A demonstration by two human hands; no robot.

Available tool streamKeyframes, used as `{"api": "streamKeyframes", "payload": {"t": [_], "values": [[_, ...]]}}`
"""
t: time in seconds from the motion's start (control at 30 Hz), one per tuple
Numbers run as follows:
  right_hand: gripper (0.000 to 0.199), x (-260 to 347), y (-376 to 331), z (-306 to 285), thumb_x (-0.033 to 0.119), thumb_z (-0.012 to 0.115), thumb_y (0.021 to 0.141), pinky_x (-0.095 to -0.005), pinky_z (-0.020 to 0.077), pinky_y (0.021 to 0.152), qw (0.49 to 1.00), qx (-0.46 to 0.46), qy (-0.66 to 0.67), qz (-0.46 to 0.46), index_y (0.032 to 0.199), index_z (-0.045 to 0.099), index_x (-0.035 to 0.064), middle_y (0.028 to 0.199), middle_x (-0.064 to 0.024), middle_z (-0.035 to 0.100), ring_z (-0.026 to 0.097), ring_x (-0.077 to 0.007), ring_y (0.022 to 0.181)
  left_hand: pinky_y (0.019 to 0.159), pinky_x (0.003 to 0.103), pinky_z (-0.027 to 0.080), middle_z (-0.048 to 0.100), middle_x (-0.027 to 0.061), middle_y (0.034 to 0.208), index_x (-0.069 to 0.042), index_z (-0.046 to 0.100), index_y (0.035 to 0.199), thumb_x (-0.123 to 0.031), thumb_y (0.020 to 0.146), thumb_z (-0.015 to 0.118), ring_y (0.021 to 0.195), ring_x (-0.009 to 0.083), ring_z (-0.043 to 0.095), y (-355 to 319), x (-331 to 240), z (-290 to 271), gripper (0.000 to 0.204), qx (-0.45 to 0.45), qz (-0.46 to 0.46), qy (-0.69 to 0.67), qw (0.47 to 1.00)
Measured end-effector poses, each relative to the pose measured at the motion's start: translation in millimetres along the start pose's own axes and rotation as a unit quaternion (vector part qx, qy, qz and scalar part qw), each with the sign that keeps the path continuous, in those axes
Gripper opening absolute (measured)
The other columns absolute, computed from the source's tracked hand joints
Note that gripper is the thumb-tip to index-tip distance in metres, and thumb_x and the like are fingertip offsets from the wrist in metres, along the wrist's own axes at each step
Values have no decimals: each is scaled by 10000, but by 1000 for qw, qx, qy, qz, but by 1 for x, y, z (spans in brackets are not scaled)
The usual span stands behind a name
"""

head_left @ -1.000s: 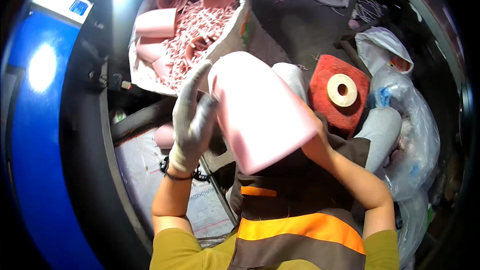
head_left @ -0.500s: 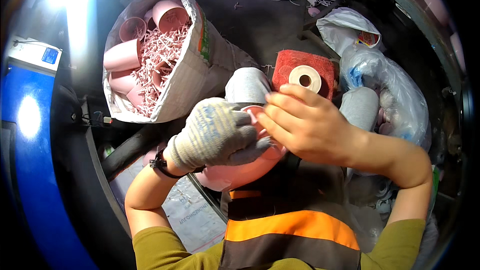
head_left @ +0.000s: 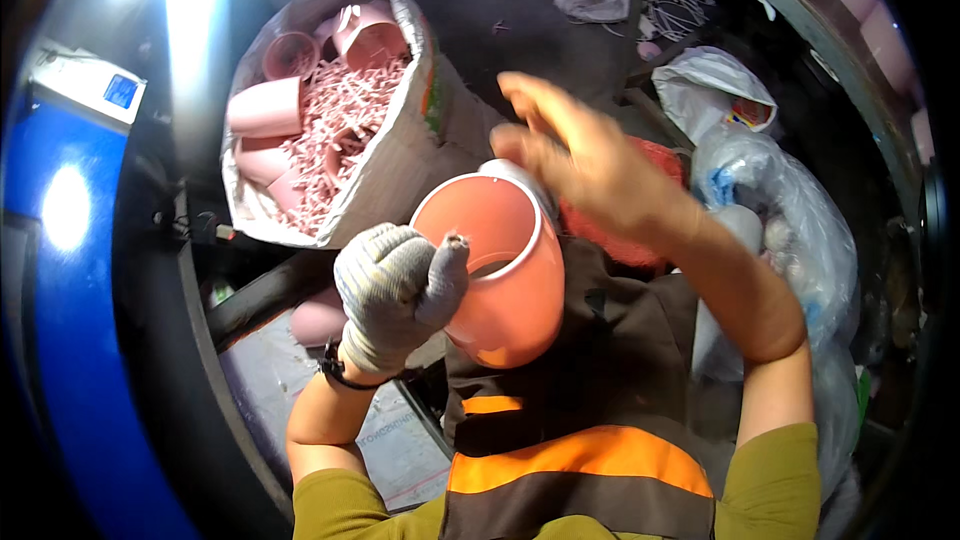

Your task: The person assembles pink water pitchers by inserting inner liners and attaching light blue lids and handles.

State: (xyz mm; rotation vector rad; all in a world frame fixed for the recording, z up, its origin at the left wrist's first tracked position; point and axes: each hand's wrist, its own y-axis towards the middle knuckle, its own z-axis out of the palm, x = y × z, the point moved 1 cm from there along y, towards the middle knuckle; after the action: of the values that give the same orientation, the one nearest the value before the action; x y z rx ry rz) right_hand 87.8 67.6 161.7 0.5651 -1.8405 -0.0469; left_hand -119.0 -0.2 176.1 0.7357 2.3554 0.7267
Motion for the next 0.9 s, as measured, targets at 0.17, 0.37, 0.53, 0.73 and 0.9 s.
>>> {"api": "streamKeyframes", "payload": {"t": [0.17,0.37,0.53,0.73,0.9], "values": [[586,-77,-134,2,453,562,955,-319,407,992,917,124,309,217,1263,512,-43,1197,-126,594,516,-158,1170,590,351,482,599,125,773,-53,631,873,-75,753,743,656,290,586,14,-58,49,165,230,-118,-200,945],[296,-107,-223,-34,285,586,964,-302,512,826,850,-144,422,280,1098,565,22,1074,-90,636,617,-135,975,847,371,505,672,158,1019,-21,646,1093,-86,804,655,924,347,641,42,-46,134,296,592,4,-250,766],[216,-214,-345,-154,185,546,943,-318,526,649,791,-426,107,427,1011,619,-6,933,-127,682,668,-189,833,778,325,500,682,136,890,2,658,1074,-129,858,594,807,192,634,65,-32,144,261,645,-117,-181,733],[286,-324,-409,-171,209,622,880,-360,484,822,786,-216,-166,555,1090,662,18,1010,-178,695,655,-276,947,846,279,472,650,82,957,4,605,1207,-107,868,566,910,124,579,59,-45,172,359,628,-149,-212,734],[288,-141,-375,-187,275,558,968,-321,533,811,814,-158,409,381,1053,654,17,1059,-95,672,653,-175,946,866,258,457,635,19,1040,25,629,1196,-67,803,591,940,119,574,35,-29,176,405,541,-348,-262,719]]}}
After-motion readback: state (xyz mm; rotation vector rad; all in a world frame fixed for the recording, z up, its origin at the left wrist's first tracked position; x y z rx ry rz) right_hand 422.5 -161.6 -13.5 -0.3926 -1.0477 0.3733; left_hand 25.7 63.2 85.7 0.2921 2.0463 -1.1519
